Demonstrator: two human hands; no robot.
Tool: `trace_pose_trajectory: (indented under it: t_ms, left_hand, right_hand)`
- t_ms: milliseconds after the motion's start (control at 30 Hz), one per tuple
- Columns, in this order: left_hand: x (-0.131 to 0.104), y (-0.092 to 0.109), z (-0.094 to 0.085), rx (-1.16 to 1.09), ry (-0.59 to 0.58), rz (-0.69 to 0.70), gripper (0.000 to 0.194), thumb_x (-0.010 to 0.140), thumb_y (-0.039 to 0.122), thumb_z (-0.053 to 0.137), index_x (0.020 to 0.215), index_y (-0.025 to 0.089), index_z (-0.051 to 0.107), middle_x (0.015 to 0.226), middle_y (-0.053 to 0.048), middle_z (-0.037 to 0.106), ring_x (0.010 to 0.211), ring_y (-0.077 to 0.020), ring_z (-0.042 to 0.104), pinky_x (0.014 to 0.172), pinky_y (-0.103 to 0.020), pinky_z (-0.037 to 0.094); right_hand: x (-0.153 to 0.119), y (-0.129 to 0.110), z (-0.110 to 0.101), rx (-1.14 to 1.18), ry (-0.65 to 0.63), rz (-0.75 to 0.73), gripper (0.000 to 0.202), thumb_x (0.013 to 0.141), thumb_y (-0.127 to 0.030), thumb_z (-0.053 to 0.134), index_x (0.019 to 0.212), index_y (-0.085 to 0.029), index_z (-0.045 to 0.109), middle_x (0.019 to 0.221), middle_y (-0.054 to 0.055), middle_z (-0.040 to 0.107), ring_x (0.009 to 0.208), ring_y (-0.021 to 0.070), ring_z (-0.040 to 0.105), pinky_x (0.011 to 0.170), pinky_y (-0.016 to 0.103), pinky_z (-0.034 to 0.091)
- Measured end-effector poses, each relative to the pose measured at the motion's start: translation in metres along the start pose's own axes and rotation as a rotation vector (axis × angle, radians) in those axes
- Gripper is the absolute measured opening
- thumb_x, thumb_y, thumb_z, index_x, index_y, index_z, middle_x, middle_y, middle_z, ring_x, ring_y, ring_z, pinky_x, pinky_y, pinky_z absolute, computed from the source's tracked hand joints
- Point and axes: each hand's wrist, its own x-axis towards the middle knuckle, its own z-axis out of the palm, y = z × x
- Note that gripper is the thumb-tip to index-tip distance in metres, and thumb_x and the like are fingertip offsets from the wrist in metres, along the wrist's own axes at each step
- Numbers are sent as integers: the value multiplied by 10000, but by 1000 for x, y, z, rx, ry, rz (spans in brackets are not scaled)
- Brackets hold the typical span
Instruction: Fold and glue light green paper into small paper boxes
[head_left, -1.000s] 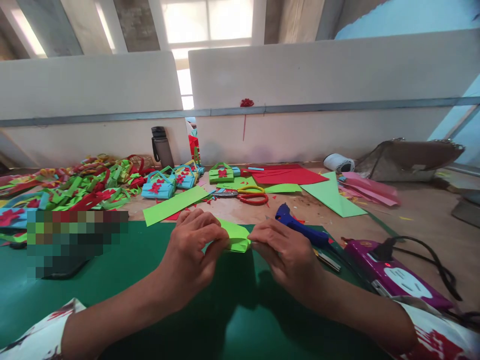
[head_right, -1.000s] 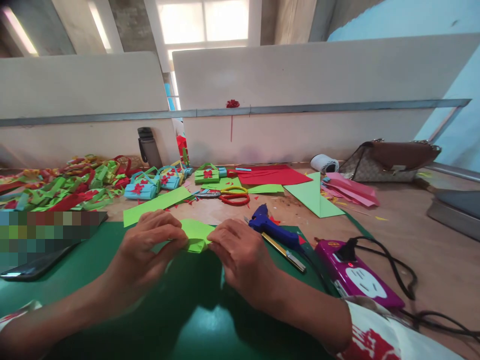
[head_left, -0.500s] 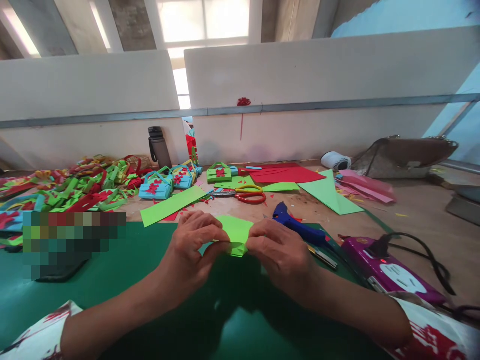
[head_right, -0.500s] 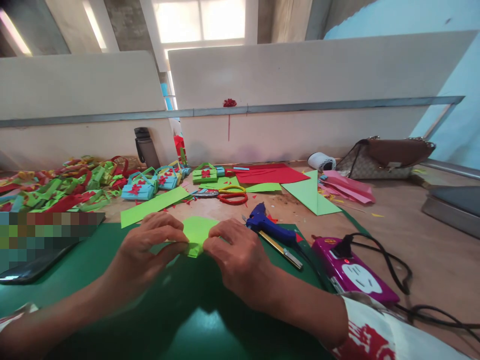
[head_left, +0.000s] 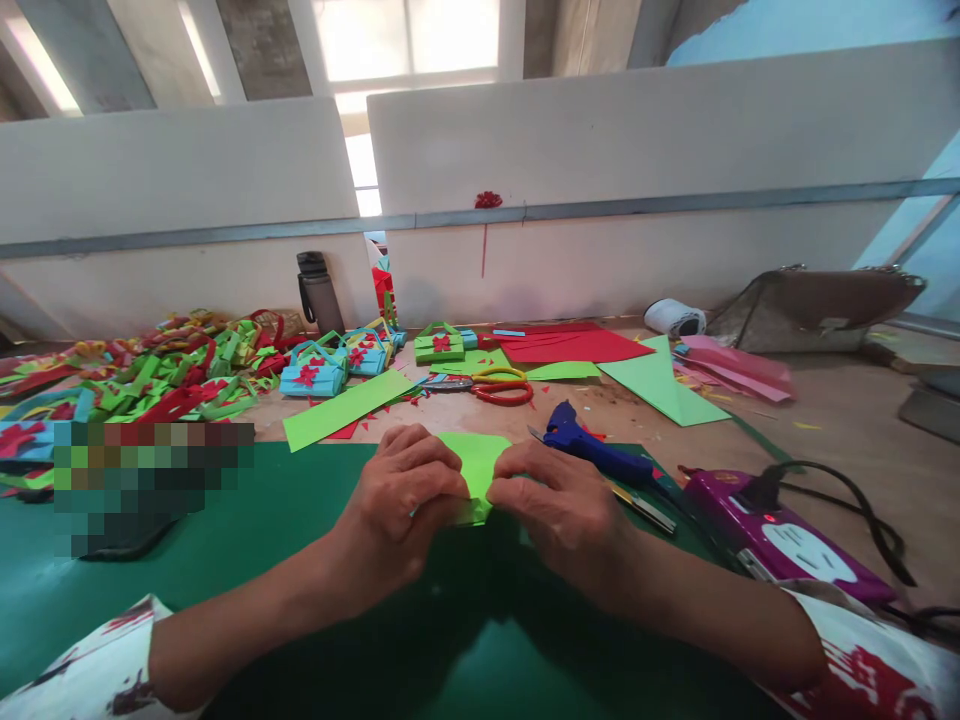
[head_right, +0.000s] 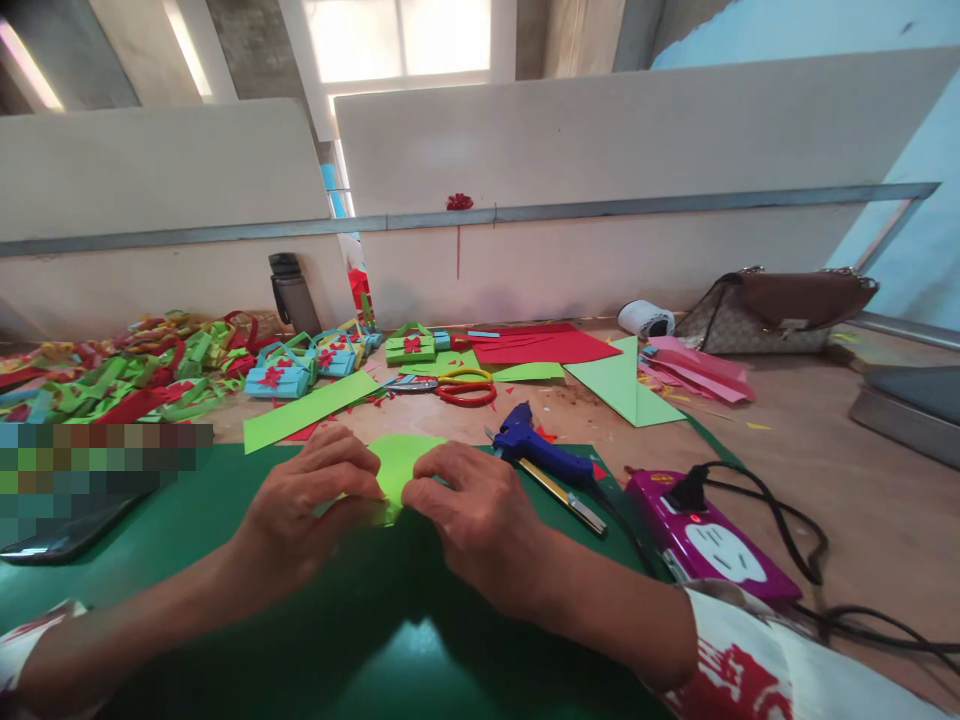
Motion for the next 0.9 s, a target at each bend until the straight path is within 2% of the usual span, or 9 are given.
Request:
trace_pose_trajectory:
  t_ms: [167, 333, 533, 733, 900]
  left_hand:
    - [0, -3, 5, 27, 26, 39, 184, 875, 120, 480, 733, 166, 587, 714, -13, 596, 682, -137, 509, 700, -312, 363]
    - [-2, -4, 6, 24, 5, 40, 136, 855, 109, 521, 794, 179, 621, 722, -1, 603, 686, -130, 504, 701, -309, 347]
    - [-2, -4, 7, -11, -16, 57, 160, 828, 53, 508, 760, 165, 599, 724, -3, 596, 692, -129, 458, 709, -322, 330]
    - [-3, -3, 10, 39, -19, 109, 163, 817, 60, 489, 745, 174, 580, 703, -8, 599, 685, -143, 439, 741, -355, 335]
    - [-3, -5, 10, 35, -1, 90, 157, 828, 67, 494, 757, 174, 585, 727, -13, 601, 698, -143, 455, 762, -360, 348]
  right_hand:
    - [-1, 3, 1, -3, 10, -15, 206, 805, -10, 454, 823, -154, 600, 787, 64, 588, 737, 149, 555, 635, 267, 462]
    - [-1, 3, 2, -4, 5, -16, 212, 810, -10, 443, 812, -141, 609, 771, 69, 587, 720, 147, 556, 623, 263, 456]
    - [0, 1, 2, -1, -13, -11, 231, 825, -9, 423, 790, -141, 609, 746, 63, 585, 719, 144, 549, 641, 264, 449]
    - [-1, 1, 2, -2, -11, -14, 218, 833, -34, 428, 802, -157, 605, 750, 54, 586, 717, 141, 538, 650, 268, 448]
    - [-1, 1, 1, -5, -2, -10, 218, 828, -19, 432, 805, -151, 604, 757, 61, 586, 713, 138, 541, 639, 261, 445]
